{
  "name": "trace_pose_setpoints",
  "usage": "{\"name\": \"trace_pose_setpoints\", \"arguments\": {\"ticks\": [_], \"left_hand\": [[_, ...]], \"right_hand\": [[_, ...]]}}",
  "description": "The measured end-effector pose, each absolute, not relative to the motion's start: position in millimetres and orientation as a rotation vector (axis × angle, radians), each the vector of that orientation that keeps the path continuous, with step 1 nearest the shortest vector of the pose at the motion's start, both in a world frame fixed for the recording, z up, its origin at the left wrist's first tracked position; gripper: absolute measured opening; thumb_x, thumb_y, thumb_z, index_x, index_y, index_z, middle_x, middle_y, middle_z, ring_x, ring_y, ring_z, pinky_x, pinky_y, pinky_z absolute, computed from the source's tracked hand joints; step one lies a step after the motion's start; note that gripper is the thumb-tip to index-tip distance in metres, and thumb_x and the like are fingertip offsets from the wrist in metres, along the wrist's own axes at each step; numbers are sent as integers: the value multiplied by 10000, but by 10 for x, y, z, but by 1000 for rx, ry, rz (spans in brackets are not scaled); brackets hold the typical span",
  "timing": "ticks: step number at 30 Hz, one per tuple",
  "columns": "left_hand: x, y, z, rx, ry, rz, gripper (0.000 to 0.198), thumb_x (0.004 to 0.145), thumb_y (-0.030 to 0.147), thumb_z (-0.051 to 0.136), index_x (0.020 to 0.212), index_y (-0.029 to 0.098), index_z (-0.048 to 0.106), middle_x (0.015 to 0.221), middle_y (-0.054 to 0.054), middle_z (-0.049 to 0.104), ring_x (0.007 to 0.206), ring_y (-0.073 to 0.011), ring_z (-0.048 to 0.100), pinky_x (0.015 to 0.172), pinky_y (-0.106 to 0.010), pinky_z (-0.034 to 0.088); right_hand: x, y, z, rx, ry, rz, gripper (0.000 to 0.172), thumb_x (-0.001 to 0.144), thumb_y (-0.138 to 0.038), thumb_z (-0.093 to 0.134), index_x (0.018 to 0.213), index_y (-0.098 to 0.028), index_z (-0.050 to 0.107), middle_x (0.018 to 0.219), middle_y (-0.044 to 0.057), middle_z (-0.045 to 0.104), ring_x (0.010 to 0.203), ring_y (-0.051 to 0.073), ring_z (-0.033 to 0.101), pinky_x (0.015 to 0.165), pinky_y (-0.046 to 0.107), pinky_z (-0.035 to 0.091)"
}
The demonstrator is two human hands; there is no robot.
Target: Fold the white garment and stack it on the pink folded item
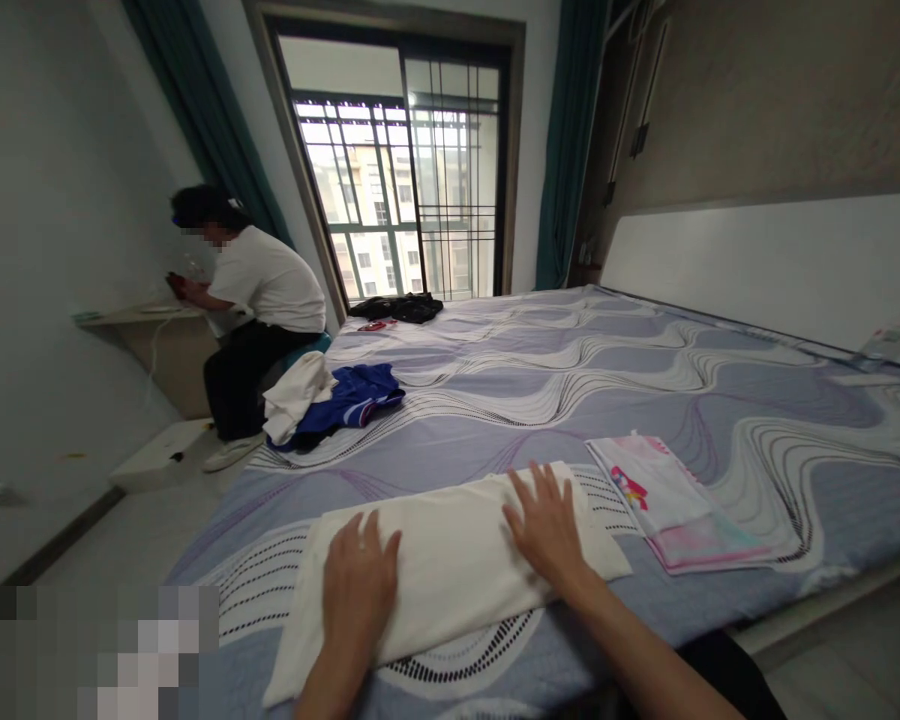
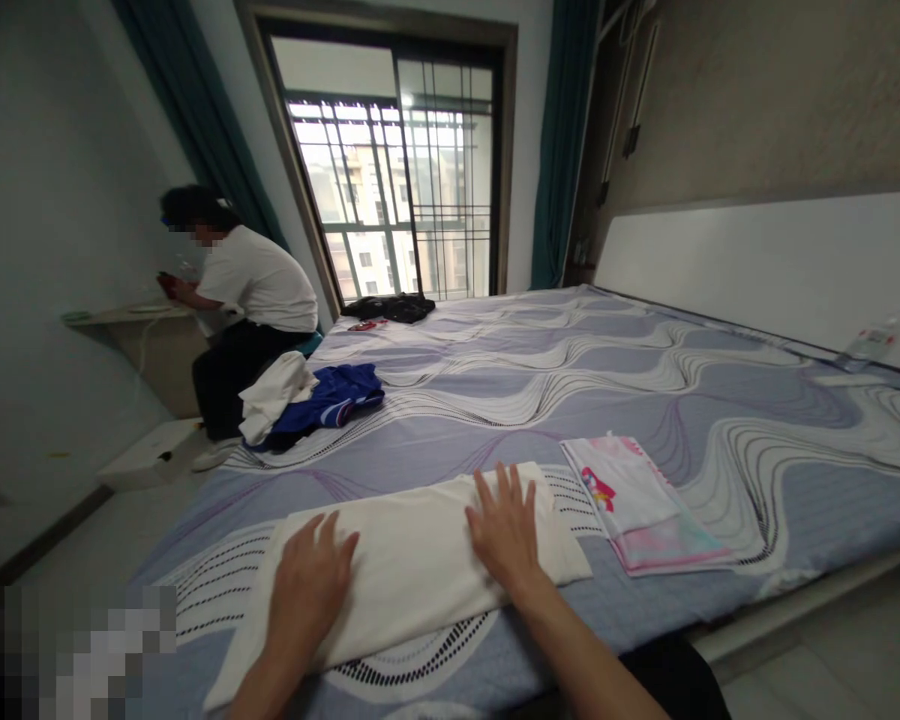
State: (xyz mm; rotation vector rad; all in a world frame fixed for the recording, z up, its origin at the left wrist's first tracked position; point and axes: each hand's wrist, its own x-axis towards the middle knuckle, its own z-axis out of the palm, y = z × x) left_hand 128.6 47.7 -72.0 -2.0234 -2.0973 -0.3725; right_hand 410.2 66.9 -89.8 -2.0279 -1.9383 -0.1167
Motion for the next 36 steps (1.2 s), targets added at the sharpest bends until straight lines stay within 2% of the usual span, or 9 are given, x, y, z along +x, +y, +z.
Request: {"name": "trace_pose_setpoints", "arguments": {"ticks": [3,5,10,14,18,23,28,31,36], "left_hand": [[1351,653,-965,-2261,-2051,-305,528,948,424,340,1448,280,429,1564,-97,372,1447,-351,278,1139,-589,219],[1210,739,-1072,-2253,-2128,-267,549,946,457,332,1475,314,369,1588,-69,331,1466,-346,240,1150,-594,192],[682,774,-1093,-2110,-2307,-252,593,947,477,266,1500,270,316,1604,-81,287,1480,-323,214,1158,-568,208],[370,648,-1192,-2057,-2370,-327,618,939,455,229,1504,219,315,1612,-82,263,1481,-341,201,1155,-600,191],[136,428,-1323,-2048,-2554,-652,655,936,464,176,1493,160,340,1588,-86,318,1491,-295,188,1197,-559,124],[108,125,-1180,-1859,-2839,-1311,706,926,522,204,1436,86,421,1541,-129,402,1460,-228,293,1221,-399,164],[225,-55,-1004,-1662,-2840,-1490,617,910,461,289,1342,92,531,1460,-140,513,1395,-237,411,1190,-367,263],[211,-91,-1007,-1553,-2807,-1532,553,895,374,291,1289,102,568,1399,-145,568,1347,-243,471,1171,-382,304],[176,-131,-1072,-1498,-2744,-1648,525,814,213,328,1281,127,554,1330,-129,619,1277,-203,543,1135,-358,364]], "right_hand": [[3969,759,-1088,-2027,-2063,43,594,949,-541,386,1499,-320,346,1607,82,248,1474,366,134,1131,646,12],[4072,808,-1202,-2110,-2020,58,614,957,-564,352,1513,-306,314,1610,78,237,1477,352,131,1132,644,3],[4442,927,-1250,-2224,-1932,-6,606,970,-538,340,1514,-270,318,1601,76,262,1477,315,153,1145,615,75],[4336,829,-1112,-2253,-1918,-10,599,984,-475,314,1505,-181,344,1590,133,268,1471,373,147,1120,684,12],[3808,337,-918,-1747,-2320,169,706,920,-486,423,1506,-105,326,1591,158,249,1479,390,77,1151,650,-44],[2819,-224,-914,-1058,-2637,249,834,803,-332,591,1510,-37,262,1566,214,288,1472,368,146,1204,573,97],[1955,-106,-1143,-1130,-2538,16,504,930,-141,395,1405,27,413,1433,264,471,1371,355,397,1139,537,311],[1653,20,-1185,-1192,-2489,1,474,947,-125,382,1388,43,421,1401,289,491,1341,351,442,1101,541,359],[1498,69,-1001,-1351,-2195,511,433,895,-56,445,1317,16,505,1392,298,492,1353,315,433,1109,518,343]]}}
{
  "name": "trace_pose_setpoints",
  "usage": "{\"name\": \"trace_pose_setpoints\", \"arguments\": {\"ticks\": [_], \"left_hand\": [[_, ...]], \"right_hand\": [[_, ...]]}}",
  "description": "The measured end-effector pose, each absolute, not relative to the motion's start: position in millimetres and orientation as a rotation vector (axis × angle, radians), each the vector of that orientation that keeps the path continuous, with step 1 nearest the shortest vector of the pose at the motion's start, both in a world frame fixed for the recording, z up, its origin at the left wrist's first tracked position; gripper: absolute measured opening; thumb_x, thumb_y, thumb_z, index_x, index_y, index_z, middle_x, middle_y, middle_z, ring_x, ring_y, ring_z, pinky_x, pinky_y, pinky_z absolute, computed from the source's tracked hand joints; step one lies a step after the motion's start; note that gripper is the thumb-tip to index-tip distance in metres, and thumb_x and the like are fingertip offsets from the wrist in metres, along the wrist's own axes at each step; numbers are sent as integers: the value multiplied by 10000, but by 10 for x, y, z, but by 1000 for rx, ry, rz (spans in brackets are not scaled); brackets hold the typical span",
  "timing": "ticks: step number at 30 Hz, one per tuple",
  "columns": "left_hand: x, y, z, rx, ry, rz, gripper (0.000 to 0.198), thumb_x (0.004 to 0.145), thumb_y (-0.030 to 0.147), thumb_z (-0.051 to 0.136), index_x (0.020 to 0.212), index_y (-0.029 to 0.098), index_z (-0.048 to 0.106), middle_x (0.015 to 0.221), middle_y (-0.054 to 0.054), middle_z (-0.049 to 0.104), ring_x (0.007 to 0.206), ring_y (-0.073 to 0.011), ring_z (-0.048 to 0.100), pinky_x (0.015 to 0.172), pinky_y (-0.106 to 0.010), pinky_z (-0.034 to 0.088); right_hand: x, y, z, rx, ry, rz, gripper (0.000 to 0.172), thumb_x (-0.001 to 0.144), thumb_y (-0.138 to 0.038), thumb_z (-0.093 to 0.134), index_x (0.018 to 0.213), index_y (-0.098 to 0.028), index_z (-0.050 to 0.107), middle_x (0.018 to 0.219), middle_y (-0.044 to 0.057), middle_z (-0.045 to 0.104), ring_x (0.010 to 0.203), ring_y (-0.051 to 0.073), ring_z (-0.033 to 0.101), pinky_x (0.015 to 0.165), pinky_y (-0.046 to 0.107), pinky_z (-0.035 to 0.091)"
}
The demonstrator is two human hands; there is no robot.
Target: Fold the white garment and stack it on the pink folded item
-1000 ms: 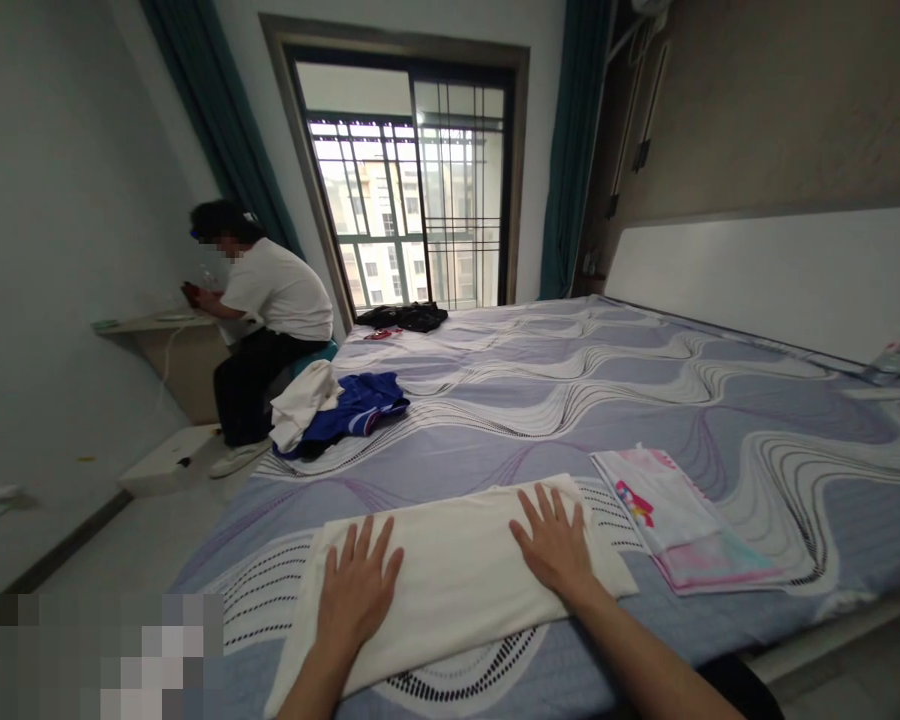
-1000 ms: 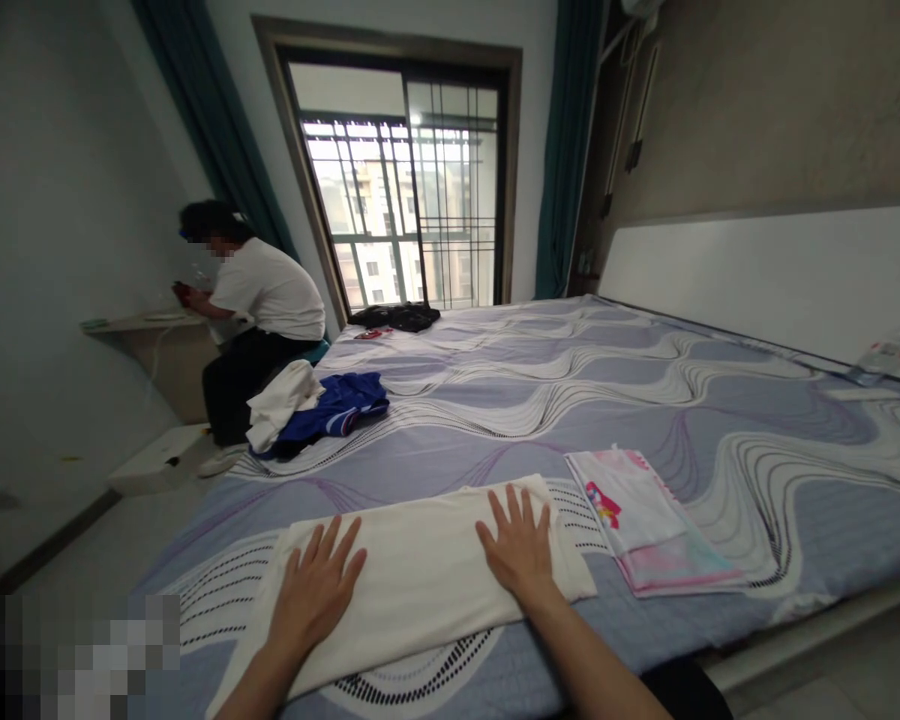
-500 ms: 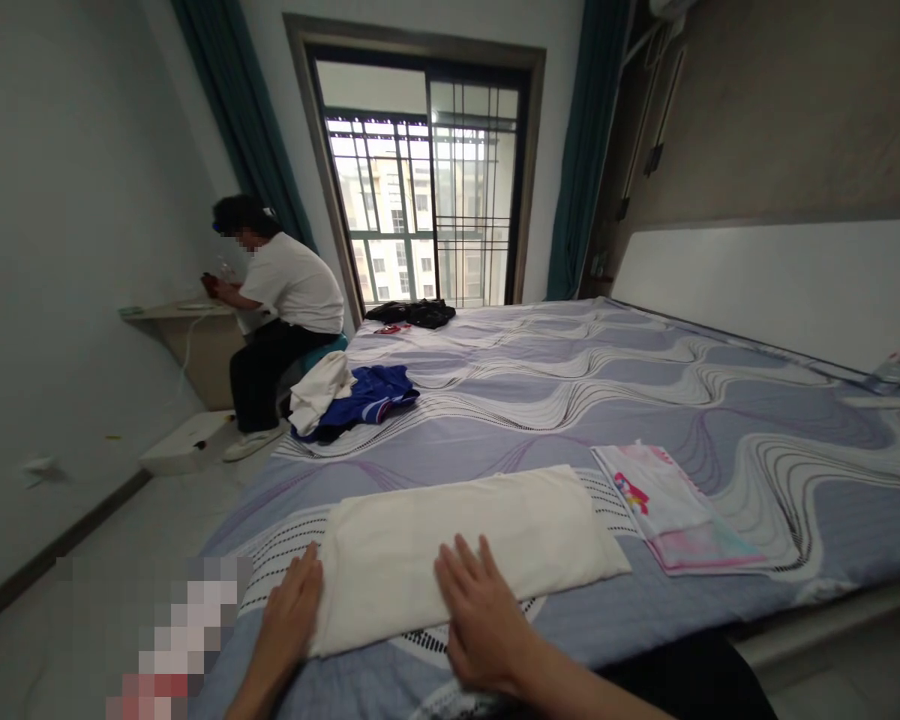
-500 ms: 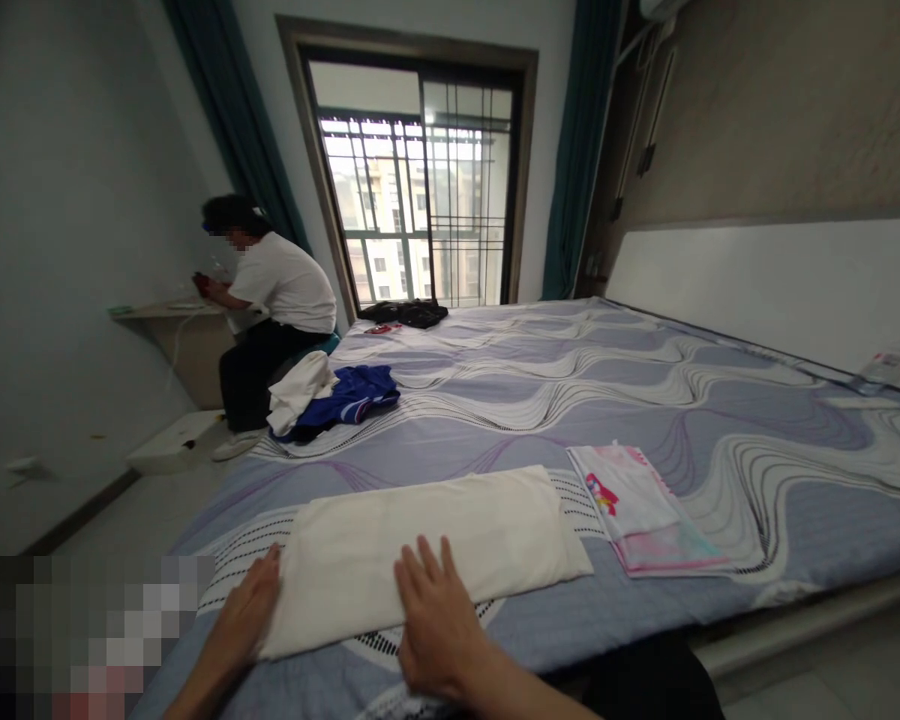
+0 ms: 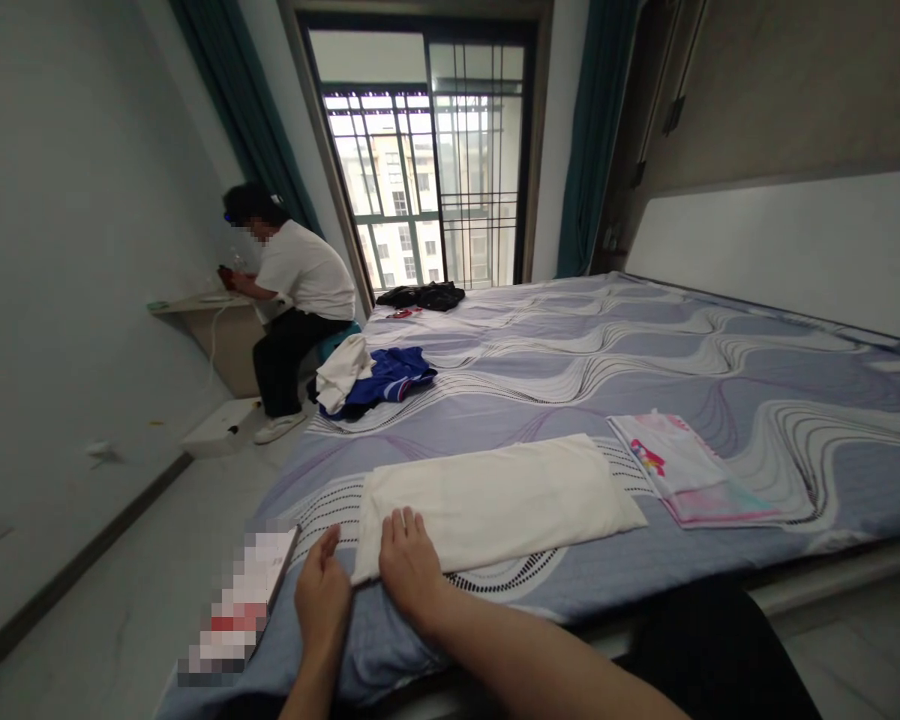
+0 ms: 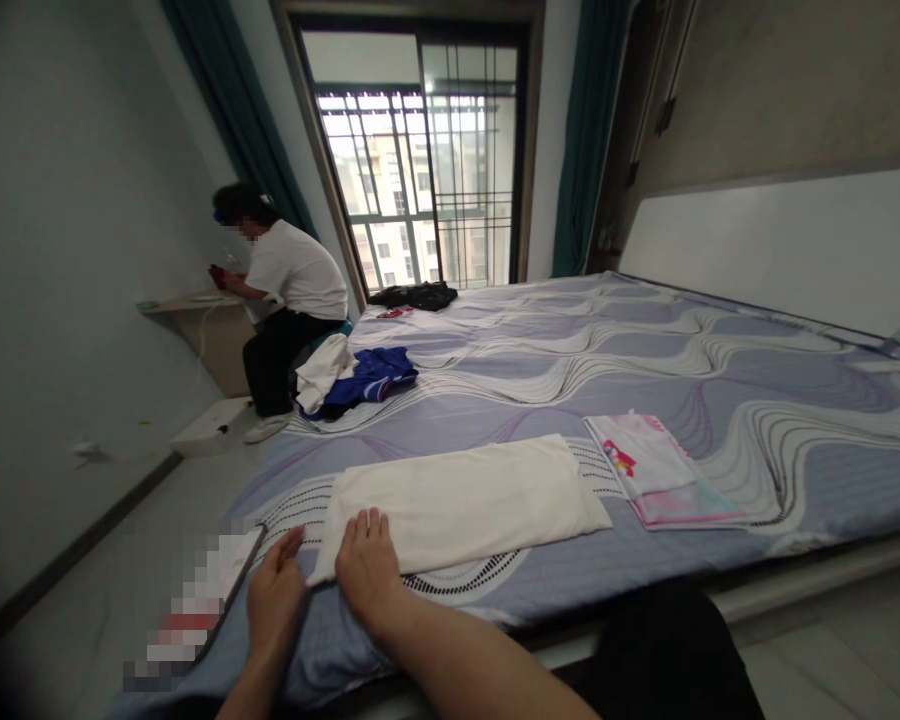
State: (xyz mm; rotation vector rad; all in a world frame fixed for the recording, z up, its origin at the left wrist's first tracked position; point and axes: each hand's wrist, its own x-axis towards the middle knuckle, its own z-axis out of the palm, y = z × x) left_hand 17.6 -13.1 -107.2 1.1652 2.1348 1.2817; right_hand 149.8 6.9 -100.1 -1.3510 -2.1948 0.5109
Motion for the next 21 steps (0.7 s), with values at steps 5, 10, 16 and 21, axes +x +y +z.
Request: {"name": "trace_pose_setpoints", "arguments": {"ticks": [5,10,16,21], "left_hand": [[216,-160,-1018,1160,2130,1269,550,785,208,369,1310,154,525,1342,-131,611,1294,-237,528,1135,-400,361],[306,-113,-883,1268,2331,922,524,846,365,369,1330,223,507,1379,-97,580,1270,-326,531,1088,-484,399],[854,-87,-995,1730,2093,1025,554,787,518,477,1234,197,539,1226,-112,608,1106,-310,599,1026,-469,468],[1821,-130,-1172,2198,1683,929,599,799,490,598,1322,209,517,1158,-123,564,1071,-269,588,970,-443,508]], "right_hand": [[1739,357,-637,-1412,-1754,784,281,803,-93,540,1036,-149,686,1061,136,733,1024,262,654,882,369,485],[2595,832,-326,-1361,-1221,898,410,920,-439,411,908,-134,684,835,81,746,753,202,660,646,286,492],[4120,577,-644,-1095,-567,1069,527,792,-380,561,1243,-108,558,1095,127,718,901,239,695,765,348,564],[4878,283,-1031,-886,-312,1467,461,860,-303,512,1287,-133,545,1198,134,692,1107,250,656,910,417,555]]}}
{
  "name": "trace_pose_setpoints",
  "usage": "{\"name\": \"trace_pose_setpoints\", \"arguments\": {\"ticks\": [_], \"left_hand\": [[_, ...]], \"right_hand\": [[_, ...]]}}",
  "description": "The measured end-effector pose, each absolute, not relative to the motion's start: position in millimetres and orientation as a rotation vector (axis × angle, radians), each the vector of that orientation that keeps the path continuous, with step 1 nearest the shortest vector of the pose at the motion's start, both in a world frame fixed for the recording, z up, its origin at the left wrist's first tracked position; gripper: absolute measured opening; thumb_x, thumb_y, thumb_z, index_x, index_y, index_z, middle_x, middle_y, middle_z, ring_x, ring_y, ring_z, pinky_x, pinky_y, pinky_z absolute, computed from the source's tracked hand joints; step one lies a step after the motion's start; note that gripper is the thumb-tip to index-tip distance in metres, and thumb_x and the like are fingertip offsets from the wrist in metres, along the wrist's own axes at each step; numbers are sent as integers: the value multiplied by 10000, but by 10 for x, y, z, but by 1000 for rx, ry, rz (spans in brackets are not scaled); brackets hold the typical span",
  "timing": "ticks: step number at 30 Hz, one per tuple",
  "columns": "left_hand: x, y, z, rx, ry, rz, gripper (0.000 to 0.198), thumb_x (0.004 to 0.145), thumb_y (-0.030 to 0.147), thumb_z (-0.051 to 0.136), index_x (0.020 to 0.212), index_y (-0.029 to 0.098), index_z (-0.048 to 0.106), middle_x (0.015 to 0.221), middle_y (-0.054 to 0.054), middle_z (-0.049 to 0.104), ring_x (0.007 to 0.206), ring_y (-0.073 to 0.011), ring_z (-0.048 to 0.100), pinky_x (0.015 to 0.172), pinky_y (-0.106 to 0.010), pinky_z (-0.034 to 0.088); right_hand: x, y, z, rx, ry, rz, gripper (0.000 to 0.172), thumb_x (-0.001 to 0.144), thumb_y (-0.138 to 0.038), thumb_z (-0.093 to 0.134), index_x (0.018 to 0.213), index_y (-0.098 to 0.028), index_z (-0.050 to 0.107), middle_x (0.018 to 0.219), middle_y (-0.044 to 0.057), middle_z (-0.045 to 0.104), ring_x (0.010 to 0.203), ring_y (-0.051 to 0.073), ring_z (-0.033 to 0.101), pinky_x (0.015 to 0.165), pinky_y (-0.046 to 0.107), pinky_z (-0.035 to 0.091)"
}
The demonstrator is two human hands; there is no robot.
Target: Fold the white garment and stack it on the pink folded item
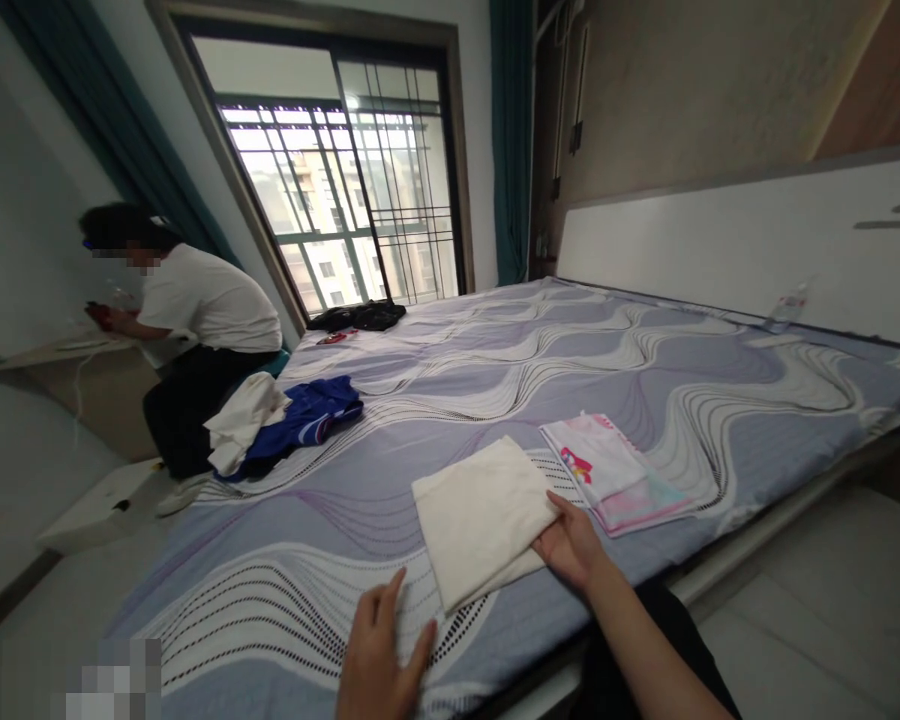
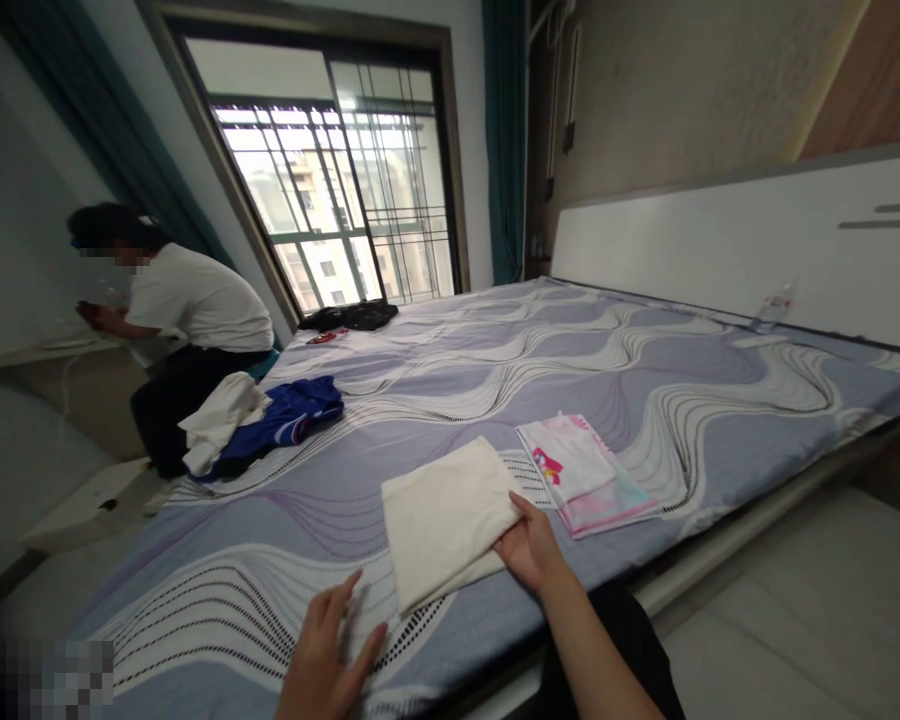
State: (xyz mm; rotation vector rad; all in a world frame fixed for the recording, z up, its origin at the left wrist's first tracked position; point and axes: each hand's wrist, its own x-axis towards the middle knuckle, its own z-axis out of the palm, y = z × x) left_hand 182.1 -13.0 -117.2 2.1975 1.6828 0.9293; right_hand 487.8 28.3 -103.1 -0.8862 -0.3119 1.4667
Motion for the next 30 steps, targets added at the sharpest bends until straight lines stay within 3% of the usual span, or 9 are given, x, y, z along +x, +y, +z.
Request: {"name": "trace_pose_setpoints", "arguments": {"ticks": [4,10,14,18,23,27,30], "left_hand": [[2407,-102,-1221,2371,1714,923,615,808,433,625,1366,211,496,1127,-115,513,968,-252,591,876,-463,543],[2653,-72,-1240,2218,1939,970,436,853,272,553,1275,161,564,1104,-109,476,878,-200,627,779,-358,565],[2681,-77,-1182,2287,2063,719,474,871,194,510,1345,183,520,1049,-104,567,806,-207,647,721,-348,550],[2555,-19,-1145,2348,2018,553,419,881,141,468,1285,161,579,1021,-86,723,846,-234,687,778,-357,539],[2168,-39,-1114,2348,2058,710,364,915,201,437,1225,203,628,1055,-49,761,871,-226,705,756,-334,539],[1800,-174,-1142,2412,2116,819,362,925,227,405,1203,212,637,1093,-45,753,881,-213,705,782,-330,529],[1643,-282,-1223,2438,2141,753,362,919,257,411,1194,190,637,1056,-65,757,878,-226,705,785,-343,520]], "right_hand": [[4998,327,-1057,-729,-76,1582,458,885,-213,567,1334,-153,499,1170,113,712,1102,222,663,923,406,559],[4971,373,-1076,-668,-22,1613,449,883,-108,575,1324,-125,494,1116,124,730,1045,211,690,882,391,587],[4957,358,-1065,-703,-70,1562,430,848,-85,593,1271,-129,527,1083,114,738,1012,203,698,862,368,594],[5000,336,-1054,-880,-252,1562,305,811,-138,593,1116,-130,595,1003,100,746,917,198,712,810,347,600],[4985,179,-1057,-1089,-515,1590,116,676,-147,627,790,-139,644,750,73,728,684,180,695,677,294,588],[4800,71,-1082,-1227,-690,1629,90,631,-205,649,696,-144,640,621,46,679,547,173,641,564,297,551],[4630,106,-1112,-1354,-810,1537,179,662,-319,680,669,-143,646,621,56,679,572,194,642,542,295,519]]}}
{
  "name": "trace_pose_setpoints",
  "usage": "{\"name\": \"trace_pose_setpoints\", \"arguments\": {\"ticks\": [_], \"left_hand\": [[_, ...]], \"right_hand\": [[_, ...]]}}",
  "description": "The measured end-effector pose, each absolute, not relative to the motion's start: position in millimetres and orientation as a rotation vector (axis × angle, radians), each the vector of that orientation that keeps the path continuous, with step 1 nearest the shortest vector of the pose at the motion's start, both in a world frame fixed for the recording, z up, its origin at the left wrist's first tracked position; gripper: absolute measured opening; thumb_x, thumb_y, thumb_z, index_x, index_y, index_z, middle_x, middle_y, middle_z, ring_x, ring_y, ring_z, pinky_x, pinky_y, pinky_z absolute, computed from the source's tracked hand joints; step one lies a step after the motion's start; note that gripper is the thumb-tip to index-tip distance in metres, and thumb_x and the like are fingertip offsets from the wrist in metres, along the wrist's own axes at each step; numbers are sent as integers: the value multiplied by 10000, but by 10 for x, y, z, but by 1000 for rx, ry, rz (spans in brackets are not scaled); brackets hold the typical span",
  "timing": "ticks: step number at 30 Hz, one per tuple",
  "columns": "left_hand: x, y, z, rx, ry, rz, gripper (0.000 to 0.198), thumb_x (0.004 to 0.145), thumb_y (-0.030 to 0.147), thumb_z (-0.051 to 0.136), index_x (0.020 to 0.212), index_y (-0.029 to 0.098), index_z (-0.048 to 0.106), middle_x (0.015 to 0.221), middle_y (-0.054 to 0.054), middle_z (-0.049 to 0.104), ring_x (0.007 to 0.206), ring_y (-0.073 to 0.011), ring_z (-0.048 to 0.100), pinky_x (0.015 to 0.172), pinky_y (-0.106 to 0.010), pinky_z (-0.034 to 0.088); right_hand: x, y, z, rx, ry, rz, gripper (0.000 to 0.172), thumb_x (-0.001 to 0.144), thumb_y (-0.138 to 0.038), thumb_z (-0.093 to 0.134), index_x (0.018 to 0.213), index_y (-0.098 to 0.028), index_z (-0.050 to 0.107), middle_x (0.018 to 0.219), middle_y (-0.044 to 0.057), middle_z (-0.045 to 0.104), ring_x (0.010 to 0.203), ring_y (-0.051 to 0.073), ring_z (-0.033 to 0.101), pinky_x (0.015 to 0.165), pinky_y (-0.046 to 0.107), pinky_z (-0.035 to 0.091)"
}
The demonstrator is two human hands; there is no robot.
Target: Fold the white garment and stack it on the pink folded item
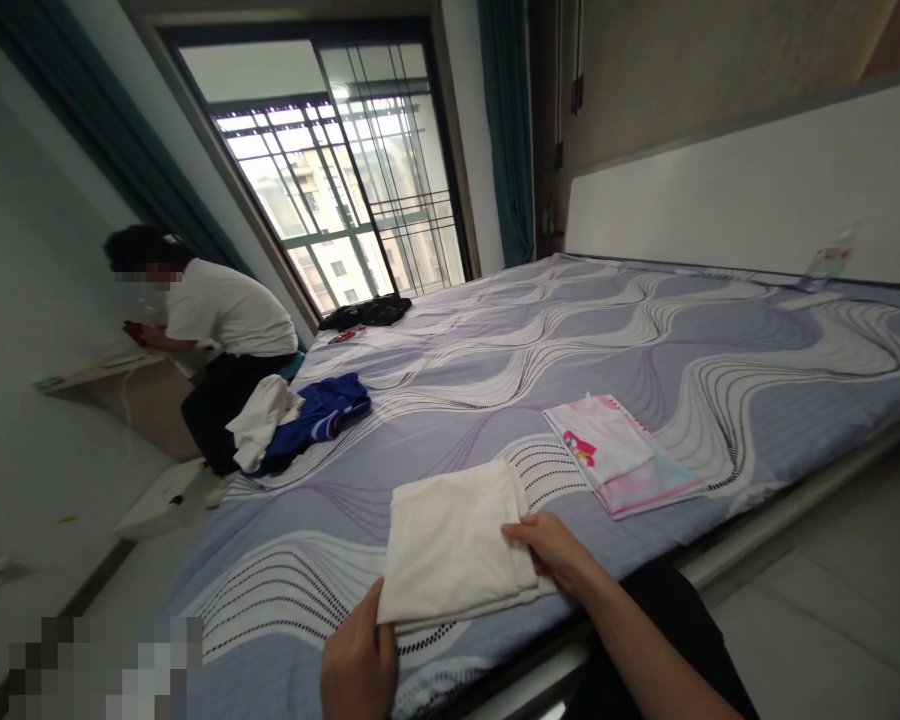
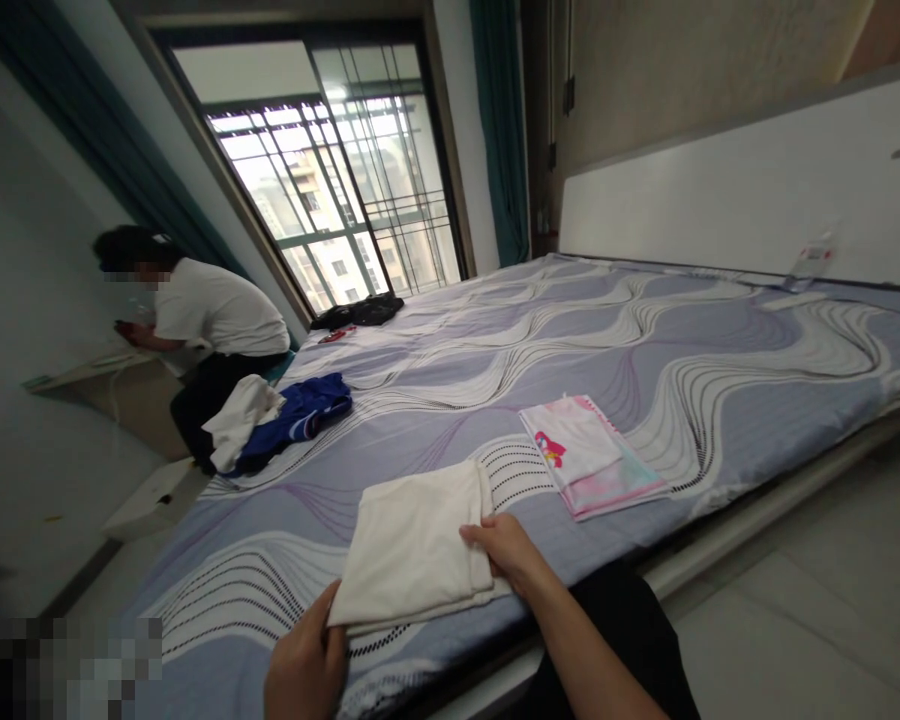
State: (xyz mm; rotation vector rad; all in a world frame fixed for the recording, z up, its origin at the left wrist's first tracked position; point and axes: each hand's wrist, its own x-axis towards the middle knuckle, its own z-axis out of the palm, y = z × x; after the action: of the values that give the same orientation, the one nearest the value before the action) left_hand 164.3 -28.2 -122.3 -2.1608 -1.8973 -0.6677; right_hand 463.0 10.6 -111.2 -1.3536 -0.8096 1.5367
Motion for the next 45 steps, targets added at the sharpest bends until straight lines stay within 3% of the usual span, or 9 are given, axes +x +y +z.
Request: {"name": "trace_pose_setpoints", "arguments": {"ticks": [7,10,15,19,25,29,34,39,45], "left_hand": [[1785,-307,-1175,-2087,-2154,-352,457,911,304,455,1323,115,513,1017,-118,749,892,-283,697,765,-396,473],[1831,-295,-1147,-2083,-2209,-308,443,903,231,440,1327,128,515,968,-104,751,867,-281,689,782,-406,454],[1818,-341,-1216,-2203,-2098,-536,448,879,160,439,1316,138,536,1157,-110,712,1008,-242,655,880,-388,434],[1782,-386,-1247,-2266,-2020,-631,455,868,160,434,1306,155,555,1061,-101,714,961,-240,641,843,-393,452],[1758,-314,-1131,-2329,-1982,-913,559,704,69,446,1235,169,587,1039,-80,635,970,-225,616,893,-403,520],[2087,-12,-987,-2541,-1713,-1035,495,811,71,378,1262,148,567,1276,-117,591,1215,-205,546,1069,-391,455],[2526,436,-1060,-2783,-1538,-519,537,917,153,340,1448,170,410,1553,-86,394,1461,-288,277,1158,-536,324],[2511,674,-1180,-2594,-1666,-381,518,978,331,316,1495,313,317,1596,-45,310,1469,-297,258,1163,-585,260],[2519,777,-1140,-2441,-1832,-372,509,982,373,309,1490,333,316,1581,-94,335,1459,-320,278,1131,-630,266]], "right_hand": [[4448,223,-1063,-1539,-1080,1121,329,641,-296,719,937,-151,716,1004,112,747,969,269,660,829,334,504],[4511,164,-997,-1563,-1178,1006,341,686,-324,679,969,-137,715,1022,128,742,961,276,659,860,355,487],[4695,43,-1031,-1597,-1298,907,384,733,-369,628,1023,-131,709,1016,123,749,936,275,674,816,345,495],[4779,14,-1164,-1663,-1281,953,379,706,-343,642,1005,-118,709,992,126,754,918,284,682,782,343,506],[4797,-5,-1092,-1804,-1221,820,455,706,-258,617,1148,-151,650,1005,112,735,929,284,668,844,375,501],[4452,-17,-925,-1872,-1470,274,625,819,-221,487,1431,-107,431,1354,179,562,1284,309,479,1104,458,335],[3963,126,-1010,-1760,-2016,259,567,947,-328,394,1490,-166,378,1574,107,322,1476,324,162,1192,551,10],[4068,386,-1155,-1838,-2063,195,570,970,-482,369,1508,-298,330,1607,53,247,1477,327,152,1163,598,-54],[4251,734,-1150,-1955,-2034,207,581,971,-503,361,1510,-290,320,1602,80,263,1477,322,141,1143,630,-17]]}}
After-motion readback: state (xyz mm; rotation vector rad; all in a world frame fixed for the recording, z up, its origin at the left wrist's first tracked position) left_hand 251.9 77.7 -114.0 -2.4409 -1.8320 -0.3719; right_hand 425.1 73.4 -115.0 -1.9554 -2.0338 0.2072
